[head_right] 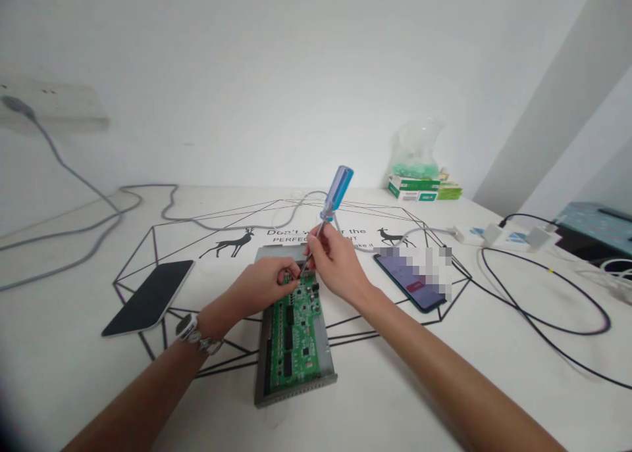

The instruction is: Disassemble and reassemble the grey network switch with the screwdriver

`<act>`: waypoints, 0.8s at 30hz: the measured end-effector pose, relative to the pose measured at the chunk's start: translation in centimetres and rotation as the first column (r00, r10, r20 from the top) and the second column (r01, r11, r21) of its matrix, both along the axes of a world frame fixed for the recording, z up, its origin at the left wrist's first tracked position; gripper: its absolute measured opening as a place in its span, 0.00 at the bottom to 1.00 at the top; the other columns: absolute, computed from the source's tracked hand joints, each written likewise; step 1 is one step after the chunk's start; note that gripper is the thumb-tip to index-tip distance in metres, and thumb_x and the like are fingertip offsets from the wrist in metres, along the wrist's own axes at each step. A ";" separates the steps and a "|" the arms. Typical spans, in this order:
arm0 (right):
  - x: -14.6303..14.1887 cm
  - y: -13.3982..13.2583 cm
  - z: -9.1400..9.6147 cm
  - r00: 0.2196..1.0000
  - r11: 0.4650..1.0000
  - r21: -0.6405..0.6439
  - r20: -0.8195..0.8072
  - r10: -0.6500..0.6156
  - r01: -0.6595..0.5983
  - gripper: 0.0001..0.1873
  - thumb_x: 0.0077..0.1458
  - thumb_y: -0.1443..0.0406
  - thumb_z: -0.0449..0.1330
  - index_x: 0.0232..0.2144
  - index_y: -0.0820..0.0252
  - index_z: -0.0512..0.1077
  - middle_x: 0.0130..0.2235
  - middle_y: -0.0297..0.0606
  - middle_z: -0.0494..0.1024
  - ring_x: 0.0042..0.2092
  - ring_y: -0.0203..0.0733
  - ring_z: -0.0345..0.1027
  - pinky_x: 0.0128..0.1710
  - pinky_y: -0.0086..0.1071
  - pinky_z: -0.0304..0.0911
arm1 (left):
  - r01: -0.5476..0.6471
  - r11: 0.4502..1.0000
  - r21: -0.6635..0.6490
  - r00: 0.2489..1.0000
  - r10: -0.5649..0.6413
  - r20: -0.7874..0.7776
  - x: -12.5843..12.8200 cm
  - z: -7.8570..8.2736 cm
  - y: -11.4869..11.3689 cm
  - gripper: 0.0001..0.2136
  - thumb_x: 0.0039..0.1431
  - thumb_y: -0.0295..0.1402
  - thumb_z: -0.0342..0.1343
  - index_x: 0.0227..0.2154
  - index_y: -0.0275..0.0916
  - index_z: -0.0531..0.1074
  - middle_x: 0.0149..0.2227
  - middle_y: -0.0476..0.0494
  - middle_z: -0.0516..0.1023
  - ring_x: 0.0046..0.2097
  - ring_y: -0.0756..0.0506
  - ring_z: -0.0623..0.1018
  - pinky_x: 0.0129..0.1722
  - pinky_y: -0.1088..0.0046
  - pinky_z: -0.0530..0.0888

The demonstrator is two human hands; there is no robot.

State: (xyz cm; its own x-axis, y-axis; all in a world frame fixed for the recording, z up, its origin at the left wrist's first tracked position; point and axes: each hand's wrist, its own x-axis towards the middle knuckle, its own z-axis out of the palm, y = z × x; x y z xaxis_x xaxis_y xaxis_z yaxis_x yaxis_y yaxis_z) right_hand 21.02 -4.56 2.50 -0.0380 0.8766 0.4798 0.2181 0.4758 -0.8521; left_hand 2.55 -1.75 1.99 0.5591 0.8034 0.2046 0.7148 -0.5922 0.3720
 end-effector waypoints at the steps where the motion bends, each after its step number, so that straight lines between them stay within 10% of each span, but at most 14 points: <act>1: 0.0 0.4 0.4 0.998 1.000 0.017 0.060 -0.011 0.010 0.14 0.64 0.52 0.53 0.38 0.56 0.65 0.31 0.34 0.76 0.26 0.37 0.71 0.28 0.32 0.68 | -0.010 1.000 0.009 0.999 0.010 0.034 0.2 -0.1 0.1 0.07 0.54 0.36 0.59 0.34 0.43 0.78 0.31 0.48 0.79 0.32 0.45 0.75 0.29 0.71 0.64; 8: -0.3 1.7 1.2 0.936 0.992 0.117 0.341 -0.084 0.047 0.11 0.65 0.57 0.54 0.34 0.56 0.65 0.27 0.33 0.75 0.27 0.37 0.71 0.29 0.29 0.65 | 0.010 0.988 0.152 0.948 -0.058 0.312 1.2 -1.8 1.2 0.09 0.61 0.38 0.57 0.31 0.41 0.78 0.35 0.47 0.81 0.39 0.43 0.76 0.41 0.67 0.68; 24: 0.2 2.1 -0.1 0.963 0.996 0.081 0.260 -0.065 0.045 0.11 0.64 0.55 0.54 0.36 0.56 0.67 0.28 0.34 0.76 0.28 0.38 0.73 0.30 0.30 0.68 | 0.015 0.987 0.161 0.927 -0.074 0.368 1.6 -2.8 1.5 0.06 0.61 0.33 0.57 0.32 0.40 0.78 0.35 0.47 0.82 0.40 0.43 0.77 0.42 0.67 0.70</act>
